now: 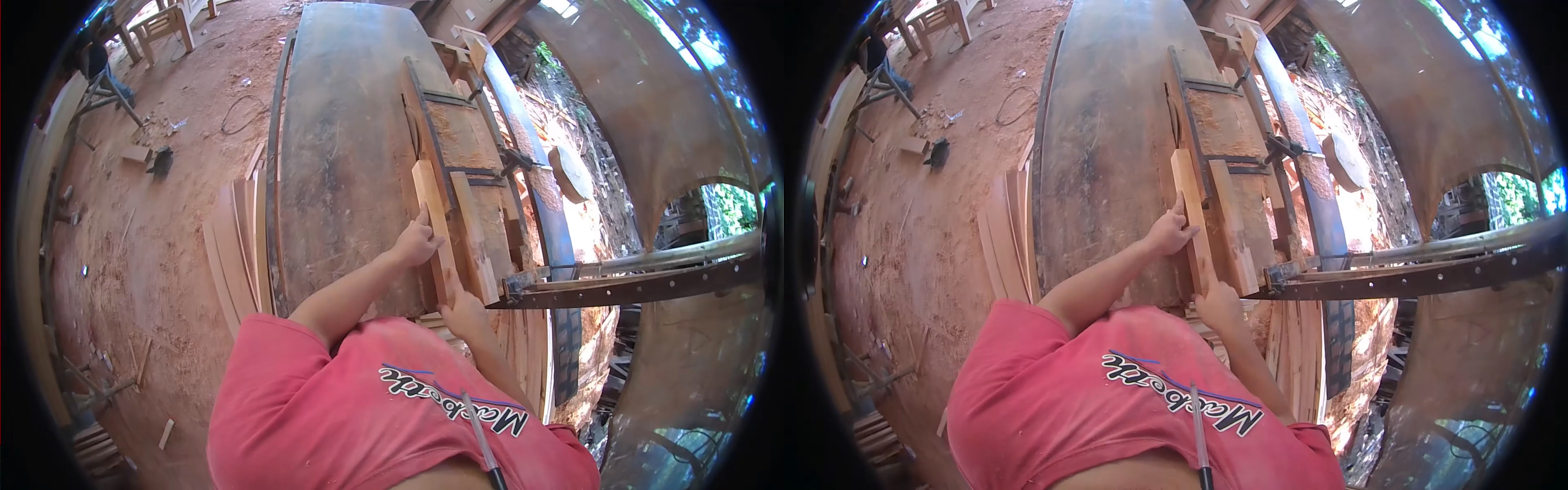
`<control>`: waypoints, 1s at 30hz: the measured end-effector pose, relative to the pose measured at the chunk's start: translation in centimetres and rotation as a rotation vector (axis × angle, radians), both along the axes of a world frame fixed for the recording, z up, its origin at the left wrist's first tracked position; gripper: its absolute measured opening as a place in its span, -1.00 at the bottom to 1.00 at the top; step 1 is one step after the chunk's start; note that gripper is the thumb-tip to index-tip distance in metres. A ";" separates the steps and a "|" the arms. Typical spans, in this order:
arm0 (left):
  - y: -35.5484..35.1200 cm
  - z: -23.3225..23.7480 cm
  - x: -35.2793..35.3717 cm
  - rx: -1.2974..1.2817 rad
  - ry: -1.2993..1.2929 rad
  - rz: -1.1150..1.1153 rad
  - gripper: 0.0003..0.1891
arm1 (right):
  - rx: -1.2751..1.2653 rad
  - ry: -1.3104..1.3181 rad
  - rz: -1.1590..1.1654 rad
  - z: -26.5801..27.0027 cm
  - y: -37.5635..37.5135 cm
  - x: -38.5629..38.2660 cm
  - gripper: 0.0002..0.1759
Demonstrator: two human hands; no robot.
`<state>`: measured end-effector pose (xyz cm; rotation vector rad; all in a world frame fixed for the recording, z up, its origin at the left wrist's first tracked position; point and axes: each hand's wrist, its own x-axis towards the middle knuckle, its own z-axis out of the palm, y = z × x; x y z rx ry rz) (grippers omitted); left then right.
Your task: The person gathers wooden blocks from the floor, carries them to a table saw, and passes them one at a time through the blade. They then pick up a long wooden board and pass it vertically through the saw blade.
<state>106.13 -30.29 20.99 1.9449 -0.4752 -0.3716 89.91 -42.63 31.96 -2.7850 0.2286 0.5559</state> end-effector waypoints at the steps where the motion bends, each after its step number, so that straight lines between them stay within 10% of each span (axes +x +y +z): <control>1: -0.5 -1.5 0.3 -0.057 -0.004 0.017 -0.64 | -0.004 0.009 0.005 -0.2 0.0 -0.2 -0.06; 30: 0.2 -0.1 5.8 -0.016 -0.036 -0.027 -0.66 | -0.036 -0.016 0.040 -0.6 0.9 5.6 -0.13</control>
